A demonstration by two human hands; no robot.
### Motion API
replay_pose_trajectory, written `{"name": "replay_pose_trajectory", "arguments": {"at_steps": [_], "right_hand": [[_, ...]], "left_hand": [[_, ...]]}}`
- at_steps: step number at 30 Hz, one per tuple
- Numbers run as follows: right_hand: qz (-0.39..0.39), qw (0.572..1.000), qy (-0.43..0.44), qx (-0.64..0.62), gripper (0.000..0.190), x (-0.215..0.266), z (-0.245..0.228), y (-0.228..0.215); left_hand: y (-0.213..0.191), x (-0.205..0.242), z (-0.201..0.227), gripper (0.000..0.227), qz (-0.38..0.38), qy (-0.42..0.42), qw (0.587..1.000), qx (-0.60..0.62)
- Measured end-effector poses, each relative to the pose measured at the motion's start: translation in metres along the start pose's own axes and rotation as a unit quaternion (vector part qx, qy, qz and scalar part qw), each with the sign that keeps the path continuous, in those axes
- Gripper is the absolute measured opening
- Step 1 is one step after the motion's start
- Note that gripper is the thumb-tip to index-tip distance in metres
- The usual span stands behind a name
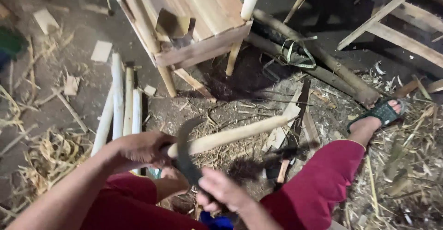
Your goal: Shaving and shaping a wooden pole using a hand tool in a workshop environment.
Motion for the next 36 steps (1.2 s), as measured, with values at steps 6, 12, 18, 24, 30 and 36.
{"name": "replay_pose_trajectory", "arguments": {"at_steps": [6, 12, 18, 24, 30, 36], "right_hand": [[0.018, 0.997, -0.059, 0.048, 0.014, -0.007, -0.033, -0.085], [0.262, 0.923, -0.28, 0.012, 0.018, 0.097, -0.06, -0.171], [0.057, 0.998, -0.032, 0.026, 0.022, 0.017, -0.016, -0.012], [0.015, 0.995, -0.087, 0.035, 0.052, 0.015, -0.034, -0.033], [-0.023, 0.985, -0.165, 0.038, 0.055, 0.025, -0.041, -0.018], [0.195, 0.98, -0.038, -0.026, 0.051, 0.044, -0.045, -0.081]], "left_hand": [[-0.014, 0.022, 0.003, 0.033, 0.038, -0.033, 0.998, -0.036], [-0.021, 0.029, -0.018, 0.049, 0.081, -0.05, 0.995, -0.026], [-0.016, 0.011, 0.001, 0.042, 0.095, -0.057, 0.991, -0.073], [-0.022, 0.025, -0.001, 0.049, 0.116, -0.059, 0.988, -0.078], [-0.018, 0.03, -0.007, 0.056, 0.107, -0.082, 0.991, 0.005], [-0.018, 0.05, -0.033, 0.048, 0.114, -0.138, 0.979, 0.099]]}}
Point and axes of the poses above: each hand's wrist, its own x-axis away from the middle knuckle, its own y-axis out of the palm, z = x × y, the point moved 9 cm from there along -x, towards the middle knuckle, and after that the axes turned 12 degrees about y, right-handed, at the moved point
